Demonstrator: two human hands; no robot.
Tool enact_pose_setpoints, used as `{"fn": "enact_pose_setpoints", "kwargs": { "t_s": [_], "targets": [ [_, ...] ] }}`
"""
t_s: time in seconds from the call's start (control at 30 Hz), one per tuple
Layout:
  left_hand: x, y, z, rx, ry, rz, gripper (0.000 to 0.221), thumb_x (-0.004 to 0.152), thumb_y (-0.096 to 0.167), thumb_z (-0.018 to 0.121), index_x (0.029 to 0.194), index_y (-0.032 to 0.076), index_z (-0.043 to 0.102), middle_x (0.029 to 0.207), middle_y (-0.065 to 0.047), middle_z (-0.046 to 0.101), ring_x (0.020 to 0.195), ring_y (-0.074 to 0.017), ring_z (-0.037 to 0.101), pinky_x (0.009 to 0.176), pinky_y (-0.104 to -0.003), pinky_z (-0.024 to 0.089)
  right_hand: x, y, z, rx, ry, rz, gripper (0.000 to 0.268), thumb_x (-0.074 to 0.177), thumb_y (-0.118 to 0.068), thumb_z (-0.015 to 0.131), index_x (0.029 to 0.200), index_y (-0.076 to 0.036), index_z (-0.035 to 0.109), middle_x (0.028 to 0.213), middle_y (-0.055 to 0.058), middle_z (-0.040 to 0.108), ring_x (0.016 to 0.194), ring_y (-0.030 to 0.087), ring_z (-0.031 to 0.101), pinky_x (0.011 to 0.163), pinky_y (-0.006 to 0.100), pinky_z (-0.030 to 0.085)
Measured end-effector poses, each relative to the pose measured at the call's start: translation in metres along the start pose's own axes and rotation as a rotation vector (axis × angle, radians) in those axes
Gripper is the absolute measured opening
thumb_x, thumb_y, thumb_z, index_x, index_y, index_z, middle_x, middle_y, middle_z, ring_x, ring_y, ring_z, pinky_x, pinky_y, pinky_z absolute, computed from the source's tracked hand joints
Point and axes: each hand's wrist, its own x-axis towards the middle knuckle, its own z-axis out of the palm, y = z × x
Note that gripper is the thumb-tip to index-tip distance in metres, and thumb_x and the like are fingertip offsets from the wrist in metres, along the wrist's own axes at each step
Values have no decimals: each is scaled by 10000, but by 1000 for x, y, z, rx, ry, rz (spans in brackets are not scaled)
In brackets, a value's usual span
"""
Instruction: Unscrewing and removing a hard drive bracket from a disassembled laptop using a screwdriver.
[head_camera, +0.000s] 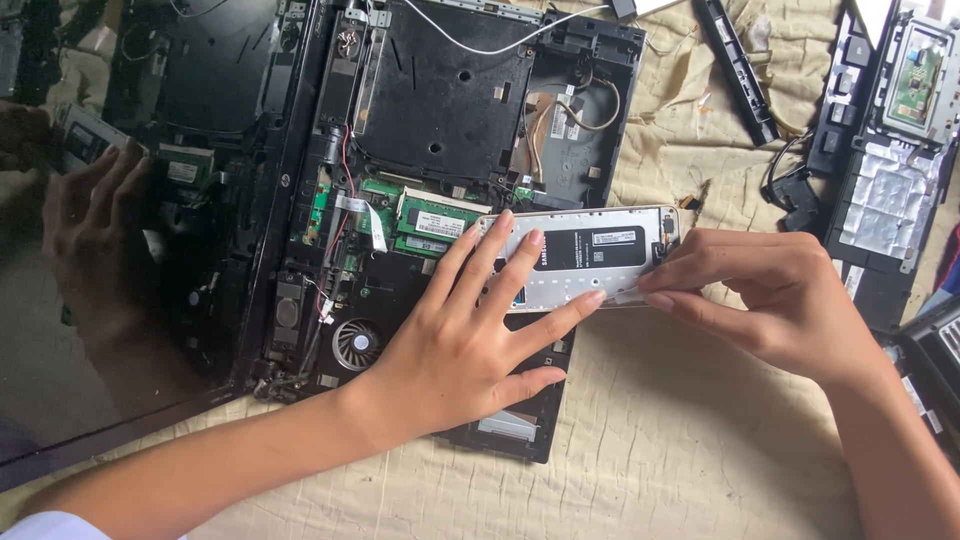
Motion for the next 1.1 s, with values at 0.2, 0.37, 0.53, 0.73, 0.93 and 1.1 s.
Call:
{"fn": "enact_pose_setpoints", "kwargs": {
  "t_s": [0.2, 0.37, 0.53, 0.73, 0.93, 1.1],
  "targets": [
    [0, 1, 1, -99, 22, -51, 647, 981, 448, 732, 1481, 101, 513, 1474, -274, 530, 1421, -478, 463, 1201, -589, 385, 0, 1, 0, 0, -3, -6, 94, 846, -95, 733, 888, -40, 797, 858, 62, 799, 771, 150, 755, 738, 239, 579],
    [0, 2, 1, -114, 35, -61, 596, 970, 386, 743, 1450, 87, 551, 1469, -268, 539, 1418, -468, 465, 1198, -581, 381, 0, 2, -1, -5, -5, -14, 83, 844, -93, 736, 874, -43, 794, 857, 61, 799, 775, 151, 761, 739, 239, 583],
    [1, 2, 1, -133, 41, -62, 600, 955, 351, 764, 1444, 81, 547, 1469, -271, 536, 1419, -472, 464, 1200, -586, 385, 0, 3, 0, 1, 1, -18, 67, 841, -73, 741, 874, -47, 793, 842, 55, 795, 770, 143, 758, 738, 235, 584],
    [1, 2, 0, -133, 54, -80, 542, 960, 302, 742, 1416, 63, 572, 1462, -265, 541, 1407, -459, 479, 1195, -574, 398, -1, 2, 1, -11, -3, 0, 59, 831, -81, 752, 856, -44, 790, 839, 51, 792, 770, 137, 759, 734, 224, 580],
    [1, 2, 0, -142, 49, -85, 538, 957, 294, 738, 1413, 61, 574, 1462, -269, 538, 1407, -462, 476, 1194, -582, 393, -1, 3, 1, 10, -8, -24, 72, 835, -90, 742, 866, -40, 784, 851, 61, 795, 780, 149, 765, 747, 233, 591],
    [1, 3, 2, -139, 51, -87, 532, 964, 277, 742, 1423, 67, 574, 1474, -266, 535, 1421, -456, 466, 1199, -578, 394, -1, 1, 1, -9, 2, 3, 48, 826, -68, 756, 848, -41, 790, 833, 55, 790, 777, 141, 763, 745, 224, 586]
  ]
}}
